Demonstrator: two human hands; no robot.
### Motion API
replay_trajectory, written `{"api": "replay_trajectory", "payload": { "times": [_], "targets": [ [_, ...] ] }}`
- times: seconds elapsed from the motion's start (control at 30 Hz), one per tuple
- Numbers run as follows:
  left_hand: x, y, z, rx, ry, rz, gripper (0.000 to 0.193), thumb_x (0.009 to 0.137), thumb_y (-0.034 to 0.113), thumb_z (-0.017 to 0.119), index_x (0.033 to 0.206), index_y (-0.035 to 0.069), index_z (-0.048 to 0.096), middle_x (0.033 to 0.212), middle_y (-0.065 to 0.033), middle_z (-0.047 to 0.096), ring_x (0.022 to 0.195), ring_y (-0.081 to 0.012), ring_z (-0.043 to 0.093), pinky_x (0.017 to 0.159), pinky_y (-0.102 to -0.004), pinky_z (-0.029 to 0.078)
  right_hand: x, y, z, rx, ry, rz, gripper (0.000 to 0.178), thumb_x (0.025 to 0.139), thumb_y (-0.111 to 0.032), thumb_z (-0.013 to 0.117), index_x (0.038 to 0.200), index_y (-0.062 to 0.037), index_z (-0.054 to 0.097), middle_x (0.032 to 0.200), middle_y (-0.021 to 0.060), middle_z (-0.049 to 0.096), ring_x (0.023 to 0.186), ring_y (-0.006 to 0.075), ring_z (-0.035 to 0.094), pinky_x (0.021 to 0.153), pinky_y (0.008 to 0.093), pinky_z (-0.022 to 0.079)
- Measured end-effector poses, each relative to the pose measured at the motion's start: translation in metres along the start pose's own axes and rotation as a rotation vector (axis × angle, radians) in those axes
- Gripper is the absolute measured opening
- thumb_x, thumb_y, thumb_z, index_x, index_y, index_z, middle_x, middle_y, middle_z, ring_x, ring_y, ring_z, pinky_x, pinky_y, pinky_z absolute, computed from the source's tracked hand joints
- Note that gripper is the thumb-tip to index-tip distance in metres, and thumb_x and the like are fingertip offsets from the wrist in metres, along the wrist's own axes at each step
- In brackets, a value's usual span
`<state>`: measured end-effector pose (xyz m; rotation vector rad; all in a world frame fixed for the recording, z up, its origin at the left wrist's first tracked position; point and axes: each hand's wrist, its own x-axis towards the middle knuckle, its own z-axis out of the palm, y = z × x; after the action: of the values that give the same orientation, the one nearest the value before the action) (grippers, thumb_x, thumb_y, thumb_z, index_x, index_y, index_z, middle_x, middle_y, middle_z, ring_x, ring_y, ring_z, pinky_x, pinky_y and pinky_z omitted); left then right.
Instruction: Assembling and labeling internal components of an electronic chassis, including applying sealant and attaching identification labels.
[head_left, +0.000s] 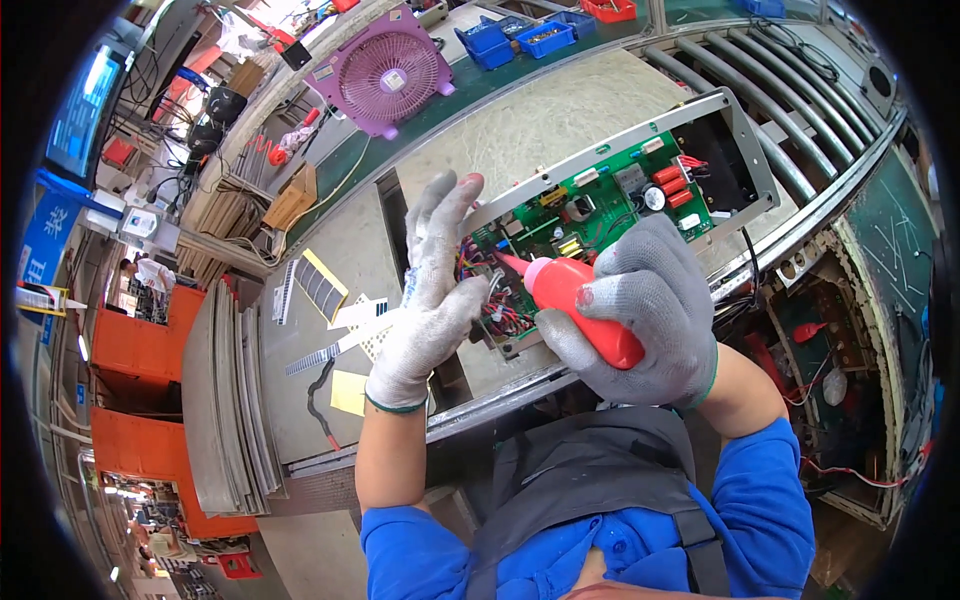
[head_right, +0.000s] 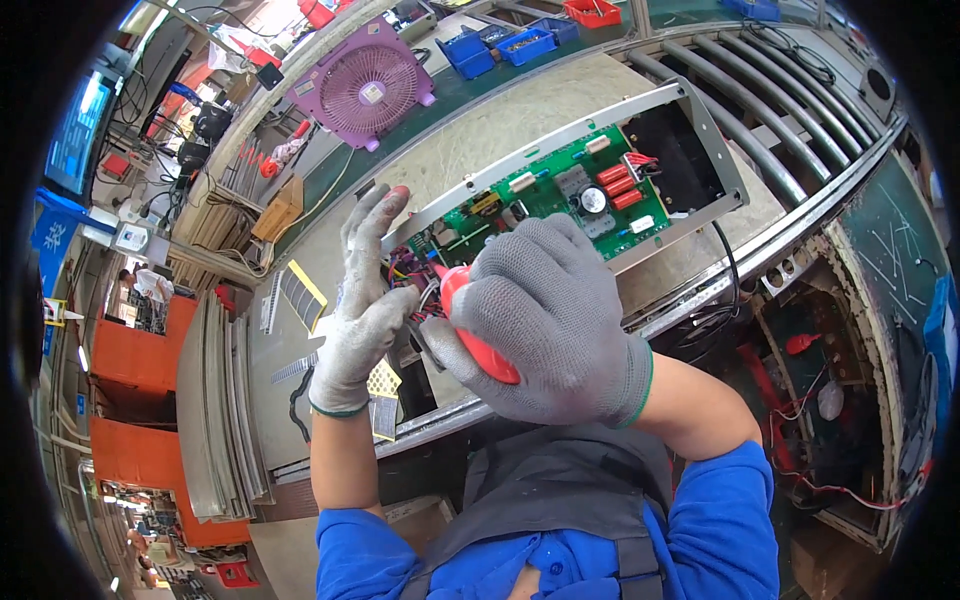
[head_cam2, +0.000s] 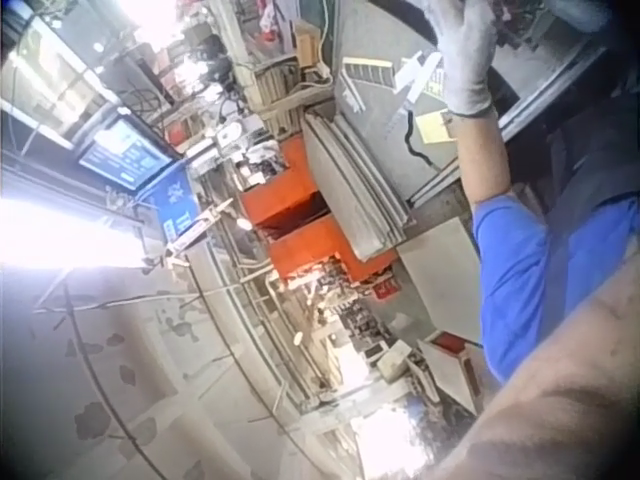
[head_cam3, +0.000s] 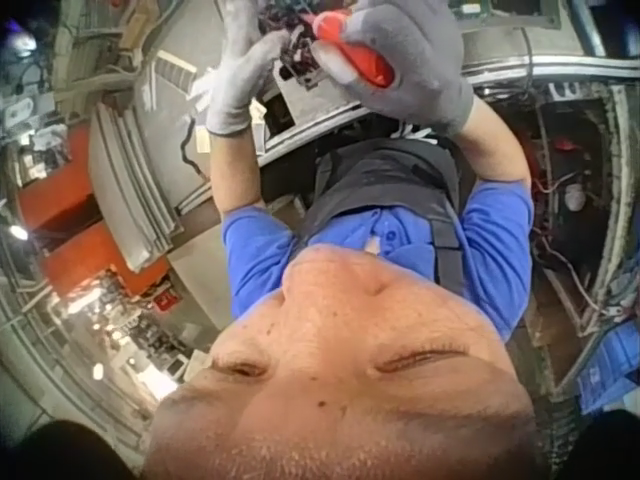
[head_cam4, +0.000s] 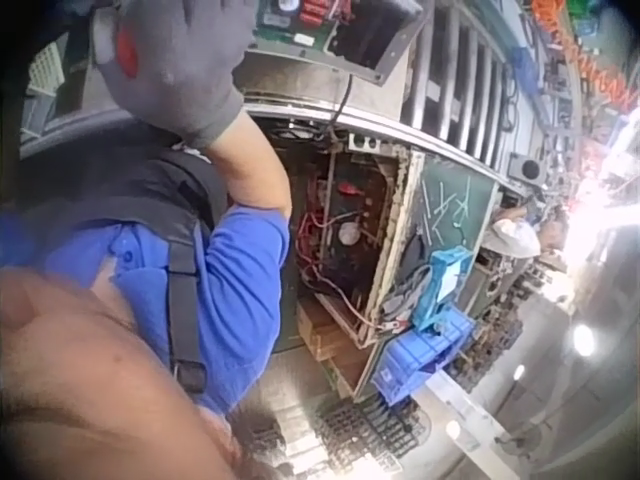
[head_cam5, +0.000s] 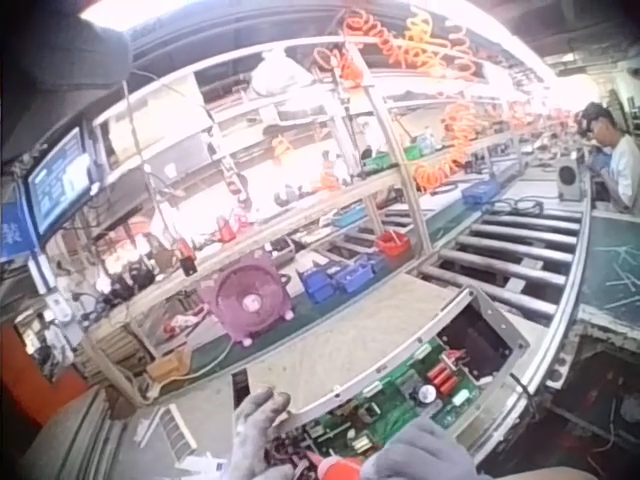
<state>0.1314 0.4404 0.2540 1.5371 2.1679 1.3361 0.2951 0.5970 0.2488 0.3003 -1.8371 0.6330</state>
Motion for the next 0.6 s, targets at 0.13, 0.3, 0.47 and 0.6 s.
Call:
{"api": "replay_trajectory", "payload": {
  "times": [0.13, 0.3, 0.47, 0.6],
  "targets": [
    [0.0, -0.001, 0.0, 0.013, -0.003, 0.042, 0.084, 0.071, 0.003, 0.055, 0.153, 0.013, 0.037, 0.159, -0.0209, 0.022, 0.149, -0.0362, 0.02, 0.121, -0.0449, 0.02, 0.002, -0.003, 0.002, 0.012, 0.007, 0.078, 0.028, 0.068, -0.005, 0.08, 0.085, -0.0071, 0.059, 0.08, 0.0103, 0.055, 0.07, 0.0306, 0.056, 0.063, 0.0411, 0.044],
    [0.001, -0.002, 0.004, 0.074, -0.007, 0.047, 0.084, 0.072, 0.002, 0.055, 0.153, 0.012, 0.037, 0.159, -0.0219, 0.023, 0.151, -0.0365, 0.018, 0.121, -0.0444, 0.019, 0.007, 0.003, 0.001, 0.167, 0.065, 0.222, 0.023, 0.072, -0.004, 0.079, 0.082, -0.0052, 0.058, 0.076, 0.0097, 0.056, 0.067, 0.0286, 0.058, 0.06, 0.038, 0.045],
    [0.0, -0.001, 0.005, -0.053, 0.017, 0.018, 0.085, 0.07, -0.001, 0.054, 0.152, 0.012, 0.038, 0.157, -0.0222, 0.025, 0.149, -0.0359, 0.022, 0.12, -0.0436, 0.022, 0.015, 0.004, -0.005, 0.107, -0.001, 0.216, 0.024, 0.073, -0.002, 0.078, 0.081, -0.0047, 0.056, 0.076, 0.0099, 0.056, 0.067, 0.0251, 0.059, 0.061, 0.0354, 0.047],
    [0.002, -0.001, 0.008, -0.072, 0.008, -0.007, 0.086, 0.069, 0.003, 0.055, 0.153, 0.01, 0.037, 0.157, -0.0209, 0.024, 0.15, -0.0343, 0.018, 0.122, -0.0443, 0.018, 0.023, 0.004, -0.001, 0.044, 0.013, 0.18, 0.025, 0.072, -0.002, 0.078, 0.08, -0.0035, 0.055, 0.076, 0.0097, 0.056, 0.066, 0.0233, 0.06, 0.061, 0.0322, 0.047]
  ]
}}
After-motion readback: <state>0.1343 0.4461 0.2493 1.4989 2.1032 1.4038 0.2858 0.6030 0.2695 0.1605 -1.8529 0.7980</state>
